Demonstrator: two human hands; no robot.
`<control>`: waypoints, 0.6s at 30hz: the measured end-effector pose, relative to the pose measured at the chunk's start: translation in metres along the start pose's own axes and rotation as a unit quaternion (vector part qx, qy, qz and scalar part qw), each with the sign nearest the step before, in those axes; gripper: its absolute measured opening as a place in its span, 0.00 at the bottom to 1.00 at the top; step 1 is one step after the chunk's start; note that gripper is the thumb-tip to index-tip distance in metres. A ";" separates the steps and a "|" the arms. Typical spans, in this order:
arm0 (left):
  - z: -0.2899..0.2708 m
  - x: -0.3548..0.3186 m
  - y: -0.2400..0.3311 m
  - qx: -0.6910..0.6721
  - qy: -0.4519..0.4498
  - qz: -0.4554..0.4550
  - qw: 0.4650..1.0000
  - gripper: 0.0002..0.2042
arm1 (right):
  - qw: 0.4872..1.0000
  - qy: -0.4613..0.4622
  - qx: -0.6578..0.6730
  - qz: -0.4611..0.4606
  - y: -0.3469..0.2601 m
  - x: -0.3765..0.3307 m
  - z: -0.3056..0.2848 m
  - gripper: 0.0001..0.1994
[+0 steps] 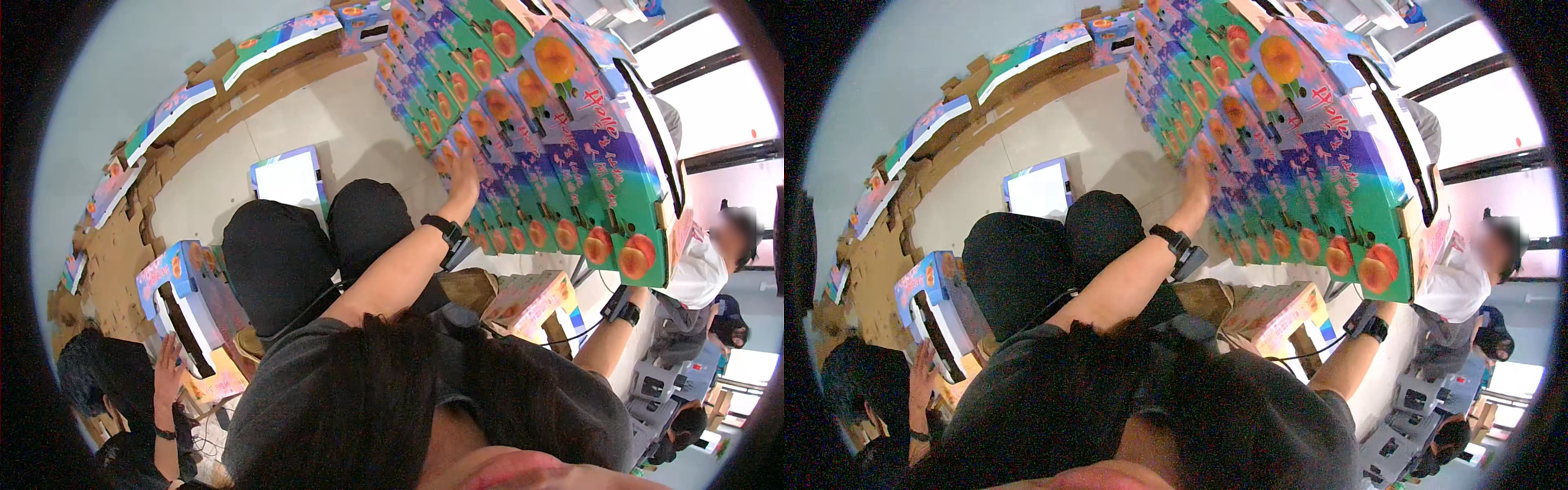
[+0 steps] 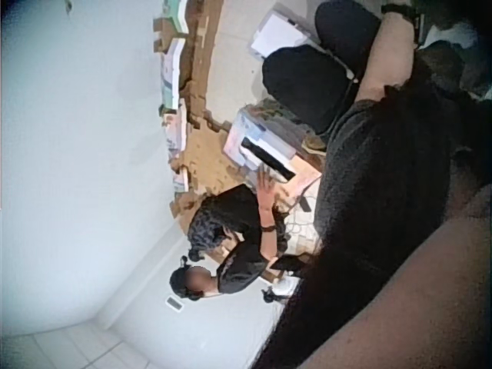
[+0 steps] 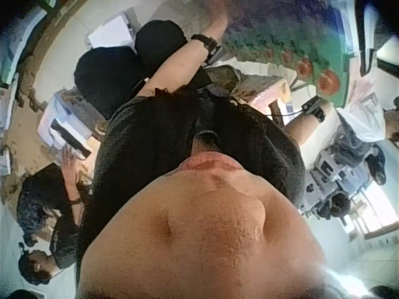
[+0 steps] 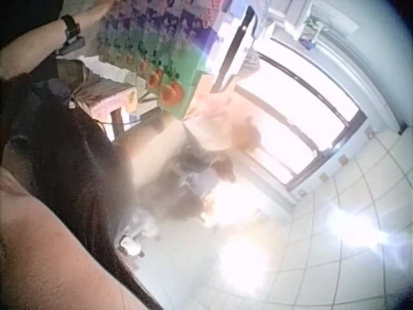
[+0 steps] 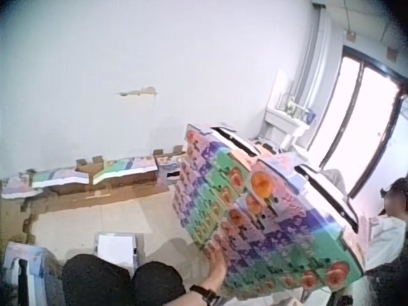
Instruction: The recorder and others in the scene are assembling and stacking cardboard boxes for peaches.
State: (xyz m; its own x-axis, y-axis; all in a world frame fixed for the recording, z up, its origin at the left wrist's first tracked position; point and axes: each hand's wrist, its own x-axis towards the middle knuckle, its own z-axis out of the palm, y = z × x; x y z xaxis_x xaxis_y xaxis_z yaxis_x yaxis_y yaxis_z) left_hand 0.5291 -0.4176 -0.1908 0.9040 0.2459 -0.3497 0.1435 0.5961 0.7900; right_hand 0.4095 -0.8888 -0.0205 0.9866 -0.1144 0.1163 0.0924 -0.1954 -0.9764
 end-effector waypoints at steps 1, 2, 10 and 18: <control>-0.001 -0.002 0.002 0.023 -0.025 -0.022 0.999 0.35 | 0.998 0.041 0.045 0.018 0.001 0.005 -0.003 0.18; -0.001 -0.005 0.002 0.046 -0.049 -0.044 0.997 0.36 | 0.999 0.024 0.031 0.013 0.002 0.009 -0.004 0.18; 0.008 0.000 0.002 0.018 -0.080 -0.068 0.994 0.38 | 0.988 0.089 0.118 0.046 -0.003 0.029 0.001 0.18; 0.007 -0.011 0.003 0.190 -0.094 0.004 0.977 0.25 | 0.979 0.107 0.163 0.062 -0.035 0.032 0.010 0.20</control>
State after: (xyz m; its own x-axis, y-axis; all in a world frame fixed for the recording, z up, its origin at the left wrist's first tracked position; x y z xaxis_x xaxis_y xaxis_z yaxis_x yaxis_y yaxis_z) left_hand 0.5230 -0.4239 -0.1806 0.9585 0.0833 -0.2726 0.2431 0.2599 0.9345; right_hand 0.4397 -0.8758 0.0152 0.9456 -0.3253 -0.0053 0.0462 0.1504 -0.9875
